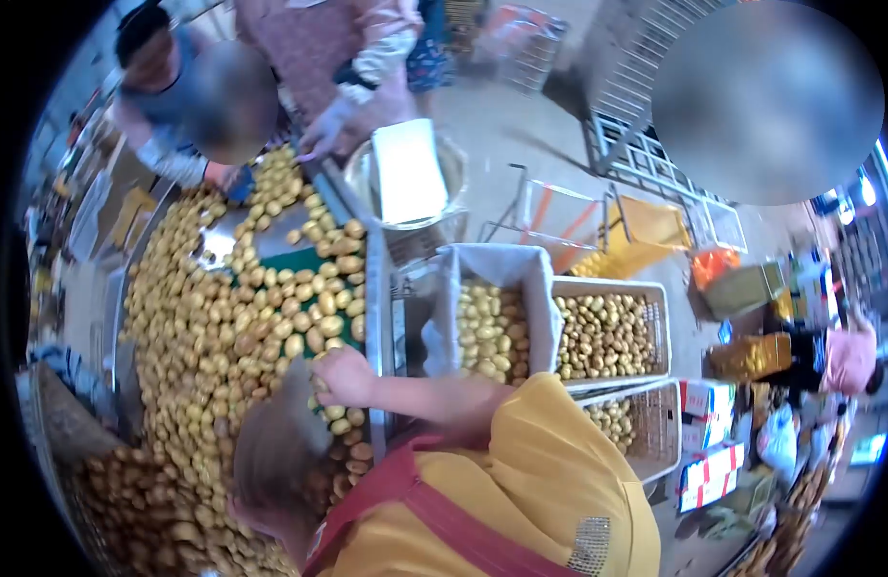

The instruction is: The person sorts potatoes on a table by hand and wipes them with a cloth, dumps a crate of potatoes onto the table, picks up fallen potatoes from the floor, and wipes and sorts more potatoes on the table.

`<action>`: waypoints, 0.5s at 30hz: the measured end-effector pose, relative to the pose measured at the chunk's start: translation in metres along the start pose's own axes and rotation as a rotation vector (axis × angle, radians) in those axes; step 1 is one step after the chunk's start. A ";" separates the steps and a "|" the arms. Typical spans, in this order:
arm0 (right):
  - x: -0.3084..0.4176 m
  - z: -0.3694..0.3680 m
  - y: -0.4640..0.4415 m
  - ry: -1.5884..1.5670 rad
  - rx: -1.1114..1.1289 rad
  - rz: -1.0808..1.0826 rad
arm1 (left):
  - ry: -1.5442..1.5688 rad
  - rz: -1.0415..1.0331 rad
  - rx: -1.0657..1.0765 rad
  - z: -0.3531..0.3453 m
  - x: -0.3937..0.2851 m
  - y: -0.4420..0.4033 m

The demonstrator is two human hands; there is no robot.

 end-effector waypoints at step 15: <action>-0.204 0.297 0.224 0.447 -1.049 -0.624 | -0.401 0.341 0.530 -0.003 0.039 -0.032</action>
Point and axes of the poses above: each hand's wrist, its own y-axis away from the middle knuckle, its own z-axis out of the back of the hand, x = y × z, the point moved 5 cm from there along -y, towards the middle knuckle, and after that the axes turned 11 degrees about y, right-handed, at the moved point
